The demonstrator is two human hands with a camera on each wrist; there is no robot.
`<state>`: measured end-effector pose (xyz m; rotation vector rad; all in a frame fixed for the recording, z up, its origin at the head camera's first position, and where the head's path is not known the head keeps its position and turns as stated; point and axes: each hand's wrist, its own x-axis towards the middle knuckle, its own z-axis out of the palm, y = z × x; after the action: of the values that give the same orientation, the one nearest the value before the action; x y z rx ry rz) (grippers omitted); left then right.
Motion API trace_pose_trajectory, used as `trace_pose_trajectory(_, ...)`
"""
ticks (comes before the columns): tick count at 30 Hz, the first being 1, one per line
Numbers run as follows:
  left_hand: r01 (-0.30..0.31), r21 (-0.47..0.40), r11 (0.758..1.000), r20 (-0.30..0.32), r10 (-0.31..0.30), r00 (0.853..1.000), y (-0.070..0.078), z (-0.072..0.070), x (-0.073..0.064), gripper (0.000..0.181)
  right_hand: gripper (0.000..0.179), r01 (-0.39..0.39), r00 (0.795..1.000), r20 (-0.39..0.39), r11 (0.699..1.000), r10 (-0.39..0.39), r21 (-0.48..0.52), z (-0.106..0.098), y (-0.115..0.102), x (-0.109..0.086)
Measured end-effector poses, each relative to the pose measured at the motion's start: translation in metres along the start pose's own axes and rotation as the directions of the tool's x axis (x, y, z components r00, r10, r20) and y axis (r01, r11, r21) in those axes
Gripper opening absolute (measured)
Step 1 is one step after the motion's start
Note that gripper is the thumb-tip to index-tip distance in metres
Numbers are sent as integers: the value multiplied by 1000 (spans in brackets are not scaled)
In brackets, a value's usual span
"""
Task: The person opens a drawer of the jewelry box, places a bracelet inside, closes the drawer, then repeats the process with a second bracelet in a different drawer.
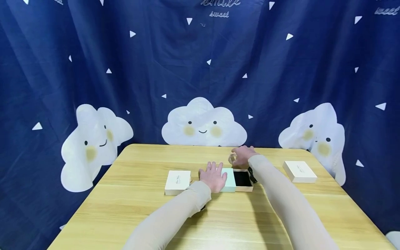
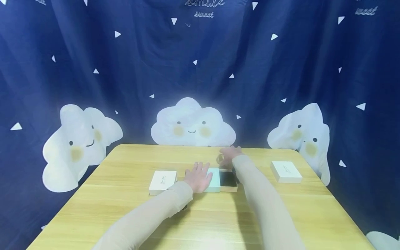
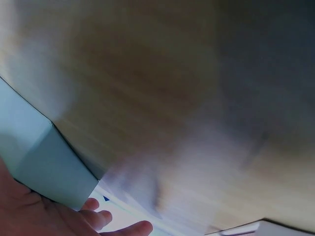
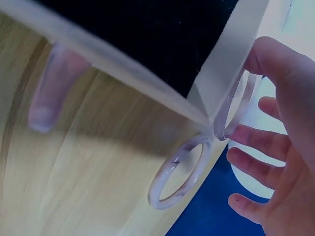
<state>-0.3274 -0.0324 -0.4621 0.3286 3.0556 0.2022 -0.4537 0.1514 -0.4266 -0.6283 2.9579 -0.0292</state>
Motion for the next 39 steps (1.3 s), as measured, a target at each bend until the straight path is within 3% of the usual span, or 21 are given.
trace_pose_trajectory(15, 7, 3, 1000, 5, -7, 1000, -3, 1, 5, 65, 65, 79, 996, -55, 996, -76, 46, -19, 0, -22)
trace_pose_trajectory(39, 7, -19, 1000, 15, -7, 1000, 1, -4, -1, 64, 65, 174, 982, -75, 985, -174, -18, -38, -3, -72)
